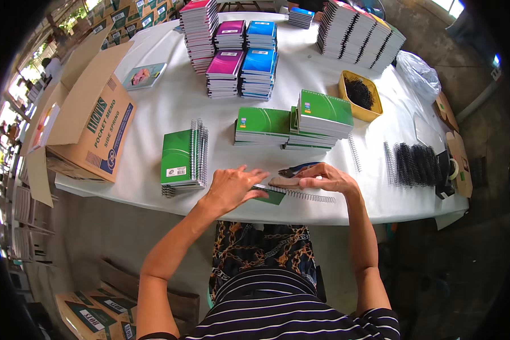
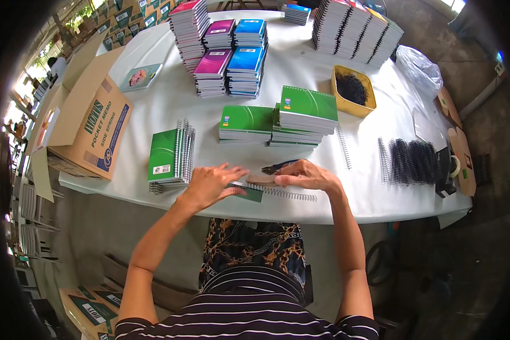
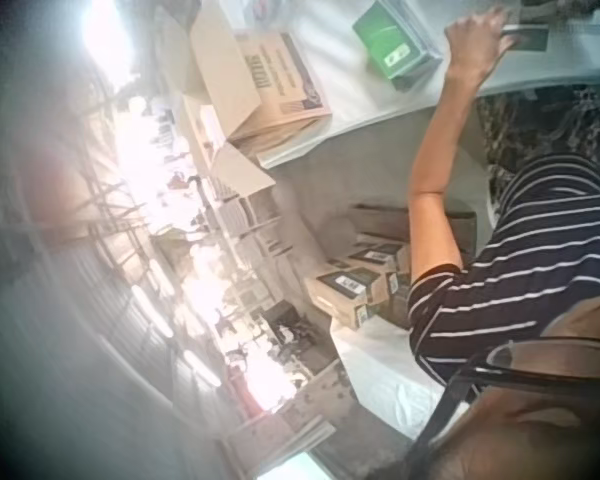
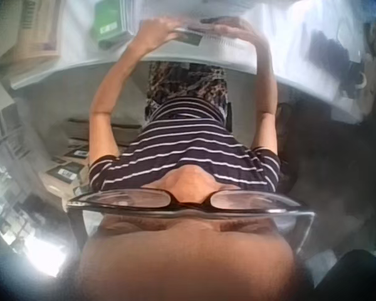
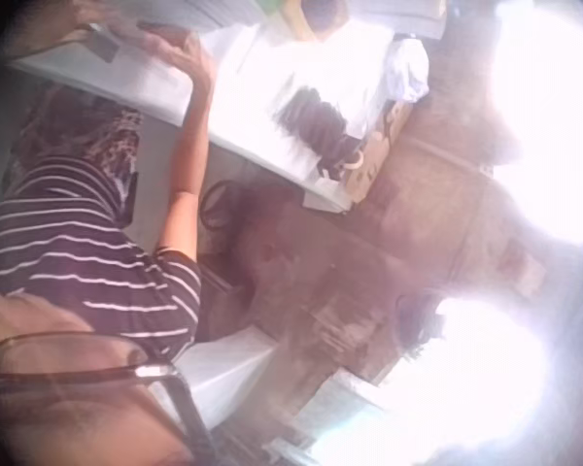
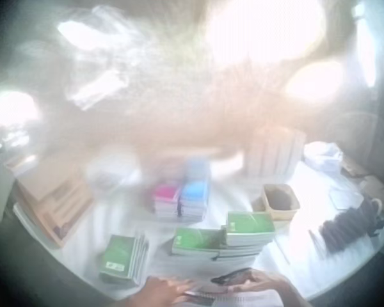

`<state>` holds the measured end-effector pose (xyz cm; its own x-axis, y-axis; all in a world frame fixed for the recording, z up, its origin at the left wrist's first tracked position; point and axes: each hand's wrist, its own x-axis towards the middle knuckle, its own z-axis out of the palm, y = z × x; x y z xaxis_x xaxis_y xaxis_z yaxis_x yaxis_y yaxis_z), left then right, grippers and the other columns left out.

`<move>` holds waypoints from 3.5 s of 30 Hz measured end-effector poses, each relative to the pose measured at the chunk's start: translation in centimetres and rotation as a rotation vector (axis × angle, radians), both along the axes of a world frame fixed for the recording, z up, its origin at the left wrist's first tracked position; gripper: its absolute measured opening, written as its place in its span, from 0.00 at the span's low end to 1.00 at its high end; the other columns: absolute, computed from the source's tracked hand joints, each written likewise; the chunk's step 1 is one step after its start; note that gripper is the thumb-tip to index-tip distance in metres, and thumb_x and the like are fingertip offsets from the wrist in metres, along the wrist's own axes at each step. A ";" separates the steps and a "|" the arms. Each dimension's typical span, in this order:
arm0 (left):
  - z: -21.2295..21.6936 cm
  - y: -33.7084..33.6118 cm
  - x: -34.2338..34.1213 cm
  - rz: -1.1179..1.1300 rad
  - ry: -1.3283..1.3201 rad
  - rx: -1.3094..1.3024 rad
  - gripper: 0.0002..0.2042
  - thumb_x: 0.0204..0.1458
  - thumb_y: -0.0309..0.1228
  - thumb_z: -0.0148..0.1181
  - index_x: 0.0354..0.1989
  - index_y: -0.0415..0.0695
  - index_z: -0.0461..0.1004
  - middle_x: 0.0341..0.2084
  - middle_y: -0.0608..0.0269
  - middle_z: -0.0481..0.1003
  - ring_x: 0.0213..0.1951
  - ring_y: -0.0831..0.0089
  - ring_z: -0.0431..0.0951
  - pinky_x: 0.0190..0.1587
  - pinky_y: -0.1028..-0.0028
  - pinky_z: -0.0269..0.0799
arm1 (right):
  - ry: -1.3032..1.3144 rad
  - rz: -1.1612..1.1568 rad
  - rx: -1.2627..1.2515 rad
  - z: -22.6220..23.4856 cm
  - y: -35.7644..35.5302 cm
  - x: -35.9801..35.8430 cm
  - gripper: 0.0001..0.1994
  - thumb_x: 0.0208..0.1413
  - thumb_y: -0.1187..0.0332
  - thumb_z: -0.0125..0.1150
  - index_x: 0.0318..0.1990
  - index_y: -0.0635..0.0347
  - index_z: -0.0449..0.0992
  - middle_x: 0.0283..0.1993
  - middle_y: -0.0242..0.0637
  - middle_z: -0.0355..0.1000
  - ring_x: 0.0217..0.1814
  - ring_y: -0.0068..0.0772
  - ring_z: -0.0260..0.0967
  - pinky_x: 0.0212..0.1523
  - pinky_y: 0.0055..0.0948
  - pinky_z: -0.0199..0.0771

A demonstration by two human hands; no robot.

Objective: The person manually inserts spiral binding coils into green notebooks by twisting them through the punched holes and using pliers to cut and secure the ends.

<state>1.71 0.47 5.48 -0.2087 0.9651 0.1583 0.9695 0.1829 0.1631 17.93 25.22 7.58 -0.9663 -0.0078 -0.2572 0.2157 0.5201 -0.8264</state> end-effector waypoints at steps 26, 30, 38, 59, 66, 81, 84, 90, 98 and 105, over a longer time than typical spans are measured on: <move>-1.7 0.5 -1.9 0.152 -0.408 0.243 0.44 0.39 0.46 0.72 0.69 0.66 0.58 0.60 0.63 0.69 0.52 0.58 0.77 0.50 0.63 0.78 | 0.025 0.046 0.022 -1.0 0.2 -3.8 0.28 0.57 0.47 0.60 0.44 0.69 0.81 0.46 0.43 0.77 0.47 0.34 0.71 0.46 0.31 0.69; -1.7 0.5 -2.5 0.197 -0.650 0.234 0.49 0.38 0.42 0.75 0.71 0.64 0.52 0.59 0.54 0.71 0.54 0.56 0.76 0.48 0.65 0.78 | 0.294 0.100 -0.239 -0.4 1.1 -2.7 0.28 0.57 0.46 0.59 0.44 0.69 0.81 0.46 0.44 0.77 0.47 0.35 0.71 0.48 0.31 0.69; -4.9 0.5 -3.1 0.227 -1.100 0.478 0.50 0.40 0.31 0.75 0.72 0.59 0.50 0.58 0.53 0.72 0.60 0.58 0.72 0.53 0.71 0.74 | 0.029 0.043 0.058 0.3 -0.4 -4.3 0.25 0.58 0.48 0.60 0.45 0.65 0.82 0.46 0.43 0.77 0.48 0.35 0.71 0.51 0.31 0.69; -5.2 -0.2 -2.1 0.300 -1.036 0.483 0.44 0.40 0.26 0.75 0.69 0.55 0.59 0.58 0.60 0.72 0.32 0.80 0.70 0.37 0.78 0.71 | 0.162 0.019 -0.130 -0.9 -1.7 -6.0 0.24 0.56 0.49 0.61 0.41 0.66 0.83 0.44 0.42 0.76 0.40 0.30 0.68 0.40 0.30 0.67; -6.9 -0.6 -3.5 0.063 -1.185 0.434 0.35 0.49 0.25 0.68 0.67 0.42 0.60 0.63 0.59 0.68 0.63 0.70 0.67 0.59 0.72 0.68 | 0.354 -0.041 -0.102 1.2 -1.5 -2.5 0.24 0.57 0.50 0.59 0.48 0.64 0.81 0.45 0.44 0.75 0.45 0.37 0.72 0.48 0.31 0.69; -4.9 -1.0 -2.1 -0.116 -1.293 0.368 0.32 0.57 0.46 0.58 0.67 0.41 0.62 0.64 0.56 0.65 0.66 0.65 0.62 0.70 0.65 0.50 | 0.467 -0.250 0.988 -6.5 -3.4 2.0 0.28 0.53 0.64 0.66 0.63 0.50 0.68 0.66 0.47 0.59 0.67 0.50 0.56 0.68 0.50 0.54; -4.4 -0.6 -0.9 -0.051 -1.300 0.474 0.32 0.58 0.46 0.57 0.67 0.41 0.61 0.64 0.55 0.66 0.66 0.65 0.62 0.69 0.66 0.51 | 0.533 -0.291 1.065 -8.2 -3.0 1.1 0.22 0.59 0.66 0.59 0.61 0.54 0.68 0.58 0.49 0.63 0.62 0.50 0.59 0.64 0.51 0.57; -5.4 -1.9 0.1 0.131 -1.169 0.512 0.28 0.60 0.42 0.57 0.66 0.44 0.64 0.63 0.57 0.67 0.66 0.67 0.63 0.68 0.67 0.54 | 0.554 -0.595 0.543 -2.9 -9.2 1.4 0.20 0.57 0.71 0.61 0.58 0.56 0.71 0.42 0.47 0.68 0.43 0.48 0.68 0.42 0.45 0.69; -2.0 -2.2 1.0 0.217 -0.487 0.649 0.23 0.60 0.43 0.55 0.62 0.50 0.69 0.56 0.59 0.74 0.63 0.55 0.68 0.63 0.66 0.63 | 0.666 -0.813 0.674 -1.4 -9.8 2.2 0.22 0.55 0.72 0.64 0.59 0.56 0.71 0.42 0.47 0.66 0.44 0.45 0.64 0.45 0.42 0.66; -1.3 -1.2 2.7 0.254 -0.356 0.628 0.30 0.57 0.36 0.59 0.69 0.55 0.57 0.52 0.63 0.77 0.35 0.59 0.83 0.31 0.67 0.79 | 0.766 -0.379 0.726 0.3 -14.6 1.3 0.27 0.47 0.67 0.69 0.58 0.51 0.74 0.45 0.38 0.67 0.45 0.40 0.64 0.46 0.39 0.63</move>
<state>4.42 -0.71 4.22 -0.5531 0.6316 0.5433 0.7797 0.1627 0.6047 19.26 10.64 7.91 -0.7796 0.2301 0.5824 0.0265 0.9414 -0.3364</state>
